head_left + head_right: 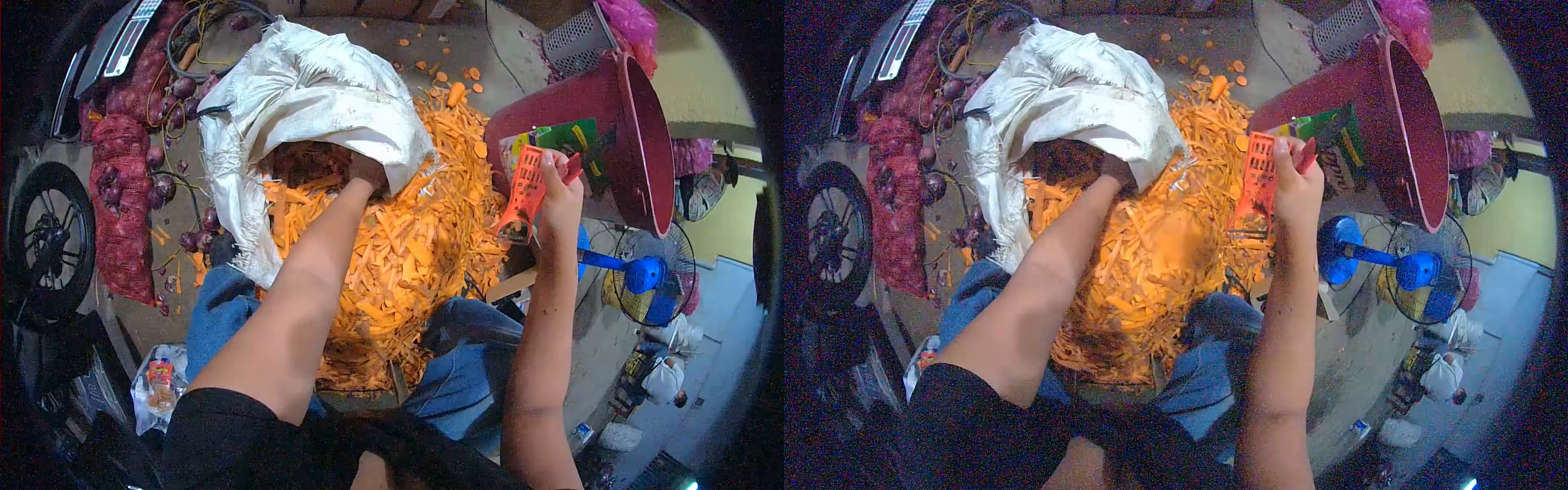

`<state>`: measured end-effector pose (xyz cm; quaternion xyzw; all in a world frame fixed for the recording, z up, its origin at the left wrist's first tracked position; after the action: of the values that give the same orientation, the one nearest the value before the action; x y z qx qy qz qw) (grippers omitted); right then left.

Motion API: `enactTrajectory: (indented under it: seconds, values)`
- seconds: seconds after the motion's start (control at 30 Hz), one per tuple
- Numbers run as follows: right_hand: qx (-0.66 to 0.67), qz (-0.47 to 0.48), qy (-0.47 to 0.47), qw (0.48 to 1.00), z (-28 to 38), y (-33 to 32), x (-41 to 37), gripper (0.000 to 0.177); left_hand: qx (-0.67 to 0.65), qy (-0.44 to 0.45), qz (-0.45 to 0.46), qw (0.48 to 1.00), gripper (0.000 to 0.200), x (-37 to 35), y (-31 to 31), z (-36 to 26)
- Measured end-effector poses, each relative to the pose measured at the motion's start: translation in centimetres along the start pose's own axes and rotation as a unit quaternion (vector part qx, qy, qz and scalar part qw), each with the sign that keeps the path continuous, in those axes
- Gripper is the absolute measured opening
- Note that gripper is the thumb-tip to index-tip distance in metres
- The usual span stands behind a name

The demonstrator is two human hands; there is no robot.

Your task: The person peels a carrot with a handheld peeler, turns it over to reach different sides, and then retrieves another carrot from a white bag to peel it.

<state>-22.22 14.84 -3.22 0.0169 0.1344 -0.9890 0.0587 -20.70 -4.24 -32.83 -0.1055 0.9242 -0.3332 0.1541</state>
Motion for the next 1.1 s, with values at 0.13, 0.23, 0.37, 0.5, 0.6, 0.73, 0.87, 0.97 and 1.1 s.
enactTrajectory:
  seconds: [0.13, 0.23, 0.37, 0.5, 0.6, 0.73, 0.87, 0.97, 1.1]
  values:
    - [0.003, 0.002, 0.021, 1.000, 0.0, 0.6, 0.1, 0.021, -0.018, -0.015, 0.017, 1.000, 0.049, 0.5, -0.6, -0.1]
    - [-0.024, 0.002, -0.018, 1.000, 0.9, 0.9, -0.1, 0.021, -0.051, -0.030, 0.045, 0.997, 0.050, 0.5, -1.7, -0.1]
    - [0.003, 0.021, -0.031, 0.999, 0.6, 0.5, -0.3, 0.021, -0.131, -0.114, 0.124, 0.977, 0.052, -1.1, -4.1, 0.0]
    - [0.040, 0.012, -0.023, 0.999, 0.7, 0.1, -0.9, 0.022, -0.243, -0.249, 0.202, 0.915, 0.053, -6.2, -8.2, -1.1]
    - [0.116, 0.015, -0.004, 0.993, 1.8, -0.4, -1.7, 0.021, -0.330, -0.312, 0.193, 0.870, 0.055, -10.0, -11.3, -2.8]
    - [0.164, -0.010, 0.000, 0.986, 1.8, -0.6, -2.0, 0.017, -0.413, -0.150, 0.313, 0.842, 0.058, -11.0, -13.1, -2.1]
    - [0.244, -0.001, 0.030, 0.969, 1.8, 0.2, -3.3, 0.013, -0.504, -0.201, 0.336, 0.770, 0.041, -15.6, -16.7, -6.6]
    - [0.335, 0.040, 0.059, 0.939, 1.8, 0.9, -5.5, 0.013, -0.476, -0.143, 0.326, 0.804, 0.038, -18.0, -18.5, -9.0]
    - [0.356, 0.051, 0.085, 0.929, 4.0, 1.6, -7.9, 0.015, -0.545, -0.090, 0.320, 0.770, 0.044, -22.1, -21.6, -13.0]
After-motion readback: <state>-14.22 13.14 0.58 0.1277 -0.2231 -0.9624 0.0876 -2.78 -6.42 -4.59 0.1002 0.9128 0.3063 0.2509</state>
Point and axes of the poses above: each hand's wrist, its own x-axis towards the middle knuckle, its own y-axis out of the palm, z = x × y, the point moved 3 cm from there along x, towards the middle knuckle, and after that the axes turned 1 degree about z, right-handed, at the moved point
